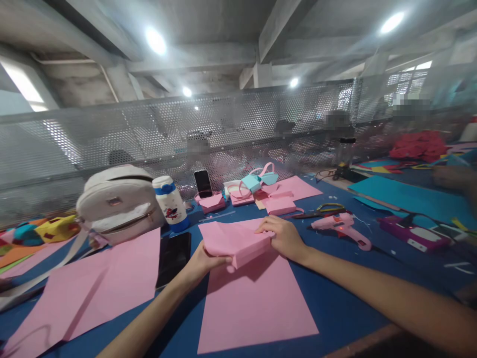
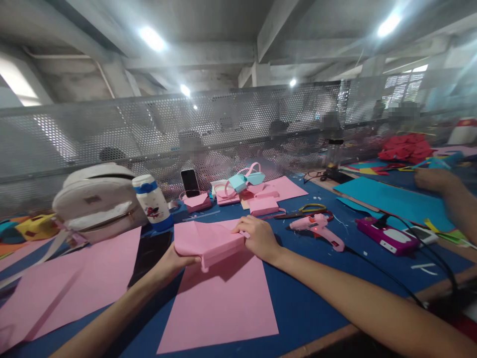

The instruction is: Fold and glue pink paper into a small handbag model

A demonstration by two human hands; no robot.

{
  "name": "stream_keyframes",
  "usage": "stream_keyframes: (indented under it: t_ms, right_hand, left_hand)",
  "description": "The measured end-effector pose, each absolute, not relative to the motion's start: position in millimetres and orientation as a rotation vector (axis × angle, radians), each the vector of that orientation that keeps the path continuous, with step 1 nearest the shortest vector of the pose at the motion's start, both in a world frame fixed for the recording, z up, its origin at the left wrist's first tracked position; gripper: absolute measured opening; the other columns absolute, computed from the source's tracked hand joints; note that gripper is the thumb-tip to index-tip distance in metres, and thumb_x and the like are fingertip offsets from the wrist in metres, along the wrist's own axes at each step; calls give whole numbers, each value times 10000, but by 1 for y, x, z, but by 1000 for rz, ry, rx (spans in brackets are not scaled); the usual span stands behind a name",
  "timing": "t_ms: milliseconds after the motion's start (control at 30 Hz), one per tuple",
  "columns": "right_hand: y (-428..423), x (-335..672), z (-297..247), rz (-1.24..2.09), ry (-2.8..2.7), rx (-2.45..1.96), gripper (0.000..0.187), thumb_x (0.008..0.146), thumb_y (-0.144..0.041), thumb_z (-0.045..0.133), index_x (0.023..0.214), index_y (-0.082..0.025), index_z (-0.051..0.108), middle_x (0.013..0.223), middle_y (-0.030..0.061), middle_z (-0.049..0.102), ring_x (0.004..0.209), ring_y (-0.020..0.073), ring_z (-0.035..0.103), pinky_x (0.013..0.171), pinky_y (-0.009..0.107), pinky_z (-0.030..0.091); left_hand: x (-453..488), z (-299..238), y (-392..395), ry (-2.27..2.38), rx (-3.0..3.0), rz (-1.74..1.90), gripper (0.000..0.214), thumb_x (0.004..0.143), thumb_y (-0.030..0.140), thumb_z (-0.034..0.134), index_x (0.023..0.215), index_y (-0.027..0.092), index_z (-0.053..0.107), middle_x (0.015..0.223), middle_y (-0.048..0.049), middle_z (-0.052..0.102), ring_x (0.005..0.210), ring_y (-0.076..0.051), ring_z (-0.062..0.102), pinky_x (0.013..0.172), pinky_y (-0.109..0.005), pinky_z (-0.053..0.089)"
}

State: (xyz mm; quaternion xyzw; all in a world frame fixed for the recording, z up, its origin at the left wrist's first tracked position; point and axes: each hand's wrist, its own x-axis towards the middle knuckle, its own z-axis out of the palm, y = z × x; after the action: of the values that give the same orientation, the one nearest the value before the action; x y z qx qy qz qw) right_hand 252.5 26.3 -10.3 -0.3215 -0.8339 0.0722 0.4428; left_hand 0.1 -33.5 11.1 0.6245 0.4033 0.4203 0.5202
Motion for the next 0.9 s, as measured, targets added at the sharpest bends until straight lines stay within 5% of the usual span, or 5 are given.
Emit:
stream_keyframes:
  t_ms: [300, 533, 667, 767, 900]
  right_hand:
    - [27, 253, -10, 138, -2075, -792, 460, 656, 101, 503, 851, -236, 749, 877, 1, 733, 840, 185, 638, 742, 282, 462]
    - [25, 252, -11, 135, -2050, -758, 354, 723, 50, 571, 840, -235, 746, 852, 9, 724, 808, 185, 632, 738, 294, 469]
    - [25, 253, -8, 149, -1992, -737, 258, 797, -9, 604, 858, -228, 726, 854, 17, 699, 835, 189, 621, 717, 292, 463]
    - [25, 254, -3, 149, -1928, -725, 146, 870, -101, 612, 849, -220, 694, 859, 26, 660, 869, 197, 602, 761, 311, 468]
    - [22, 253, 3, 123, -1881, -703, 111, 925, -175, 591, 867, -219, 674, 895, 48, 625, 902, 214, 566, 800, 344, 458]
  left_hand:
    - [-6, 7, -27, 1002, 1401, 1135, 394, 505, 289, 921, 839, 150, 767, 840, -79, 787, 807, -256, 723, 780, -324, 559]
    - [-3, 11, -27, 960, 1387, 1127, 363, 525, 392, 908, 689, 118, 736, 660, -94, 743, 641, -254, 700, 682, -353, 548]
    - [0, 11, -22, 987, 1362, 1287, 584, 564, 453, 877, 1030, 143, 708, 892, -105, 763, 832, -278, 717, 760, -355, 550]
    - [-3, 7, -17, 1093, 1321, 1496, 739, 686, 479, 785, 1319, 194, 531, 1181, -120, 685, 1122, -289, 636, 952, -379, 490]
    - [-6, 9, -20, 1314, 1309, 1804, 594, 846, 445, 630, 1375, 251, 440, 1462, -99, 452, 1408, -267, 352, 1143, -380, 286]
